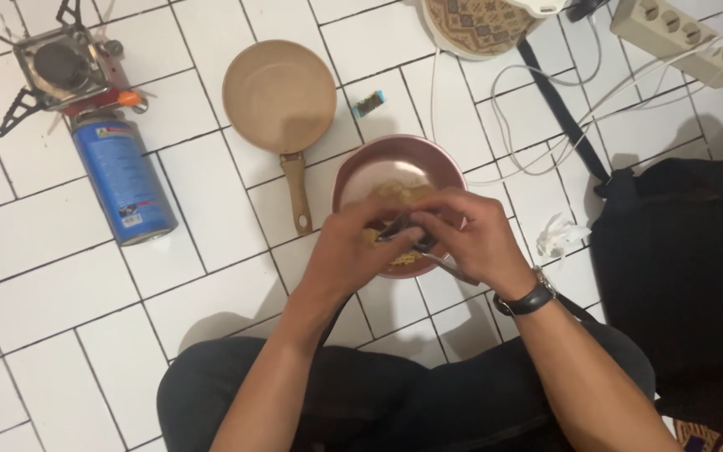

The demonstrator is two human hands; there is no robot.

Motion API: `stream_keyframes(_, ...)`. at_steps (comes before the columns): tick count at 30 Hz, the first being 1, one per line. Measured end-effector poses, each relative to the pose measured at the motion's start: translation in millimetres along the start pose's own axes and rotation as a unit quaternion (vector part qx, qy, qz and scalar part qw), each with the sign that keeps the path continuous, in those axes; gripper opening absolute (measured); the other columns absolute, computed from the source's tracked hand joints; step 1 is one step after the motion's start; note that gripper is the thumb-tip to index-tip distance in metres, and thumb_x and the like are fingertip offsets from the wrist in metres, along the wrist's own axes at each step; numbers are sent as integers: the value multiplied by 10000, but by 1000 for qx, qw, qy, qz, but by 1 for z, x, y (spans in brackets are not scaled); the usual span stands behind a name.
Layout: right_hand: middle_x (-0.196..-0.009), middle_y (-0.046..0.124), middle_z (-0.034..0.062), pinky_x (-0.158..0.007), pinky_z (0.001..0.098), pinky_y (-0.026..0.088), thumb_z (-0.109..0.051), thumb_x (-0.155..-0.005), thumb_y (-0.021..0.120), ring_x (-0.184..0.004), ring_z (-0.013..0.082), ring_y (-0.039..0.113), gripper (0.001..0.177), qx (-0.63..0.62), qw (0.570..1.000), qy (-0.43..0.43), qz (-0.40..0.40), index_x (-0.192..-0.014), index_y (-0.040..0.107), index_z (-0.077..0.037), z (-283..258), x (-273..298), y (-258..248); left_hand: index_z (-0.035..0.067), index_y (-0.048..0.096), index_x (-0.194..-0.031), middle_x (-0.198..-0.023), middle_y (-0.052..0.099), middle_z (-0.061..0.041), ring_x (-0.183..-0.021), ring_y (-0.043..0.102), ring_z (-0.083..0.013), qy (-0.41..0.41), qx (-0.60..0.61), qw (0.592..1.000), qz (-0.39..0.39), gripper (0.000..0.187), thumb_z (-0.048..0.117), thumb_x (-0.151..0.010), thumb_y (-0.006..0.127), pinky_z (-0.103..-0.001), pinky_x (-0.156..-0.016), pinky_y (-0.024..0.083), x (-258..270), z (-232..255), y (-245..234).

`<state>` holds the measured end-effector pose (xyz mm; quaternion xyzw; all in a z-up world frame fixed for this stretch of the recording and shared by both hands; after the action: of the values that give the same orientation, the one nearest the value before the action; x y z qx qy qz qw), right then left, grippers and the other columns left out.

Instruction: Adding an egg and seasoning to a pot of cooked noodles and mixing them while sitting on the floor.

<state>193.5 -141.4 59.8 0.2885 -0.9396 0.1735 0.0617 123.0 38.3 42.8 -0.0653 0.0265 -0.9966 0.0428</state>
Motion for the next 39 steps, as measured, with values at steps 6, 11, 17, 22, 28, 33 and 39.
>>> stream_keyframes(6, -1041, 755, 65, -755, 271, 581, -66, -928, 748, -912, 139, 739, 183, 139, 981, -135, -7, -1109, 728, -45, -16, -2, 4, 99, 715, -1112, -1083, 698, -86, -975, 721, -266, 225, -189, 952, 85, 216, 84, -905, 776, -347, -812, 589, 8, 12, -11)
stream_keyframes(11, -1046, 748, 68, -657, 242, 570, -59, -916, 737, -845, 130, 735, 198, 142, 983, -113, 19, -1113, 733, -43, -9, -1, 3, 96, 695, -1142, -1117, 700, -68, -1015, 726, -262, 252, -218, 940, 73, 213, 76, -931, 715, -351, -844, 597, 12, 16, -9)
stream_keyframes(17, -1016, 734, 66, -666, 252, 611, -78, -910, 754, -870, 137, 730, 181, 183, 978, -101, -1, -1087, 733, -50, -15, -4, 2, 100, 710, -1143, -1104, 719, -70, -994, 726, -284, 187, -210, 959, 30, 251, 43, -901, 677, -372, -810, 591, 15, 20, -9)
stream_keyframes(22, -1003, 733, 76, -729, 297, 578, -59, -904, 749, -908, 185, 695, 165, 235, 953, -192, 14, -1065, 727, -34, -12, -2, 4, 69, 713, -1124, -1088, 726, -107, -1009, 722, -311, 196, -186, 959, 89, 201, 50, -924, 694, -381, -862, 583, 13, 22, -1)
stream_keyframes(28, -966, 786, 49, -759, 282, 580, -82, -940, 738, -855, 150, 727, 136, 75, 996, -24, 46, -1075, 746, -61, 0, -2, 3, 62, 744, -1107, -1060, 765, -106, -971, 769, -247, 86, -3, 989, 125, 165, 89, -946, 728, -334, -850, 603, 5, 2, 1)
stream_keyframes(33, -1121, 751, 115, -879, 294, 572, -48, -897, 752, -1033, 164, 729, 282, 133, 978, -153, 57, -1174, 703, -29, -17, -2, 8, 52, 739, -1126, -1083, 742, -115, -996, 726, -232, 121, -108, 982, 94, 163, 96, -972, 712, -320, -854, 582, 7, 11, -1)
stream_keyframes(39, -1099, 775, 139, -693, 262, 601, -53, -871, 777, -817, 138, 766, 197, 158, 978, -108, 79, -1066, 757, -32, 0, 1, 9, 77, 760, -1078, -1057, 757, -107, -974, 757, -245, 132, -67, 981, 123, 142, 111, -940, 757, -329, -836, 599, 4, -1, -3)
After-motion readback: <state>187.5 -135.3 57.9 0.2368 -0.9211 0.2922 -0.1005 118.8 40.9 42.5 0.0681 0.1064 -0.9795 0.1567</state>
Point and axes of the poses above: each hand's wrist, its own x-axis away from the middle knuckle, its own y-axis out of the palm, z = x × y, the point moved 2 cm from there along -x, towards the middle knuckle
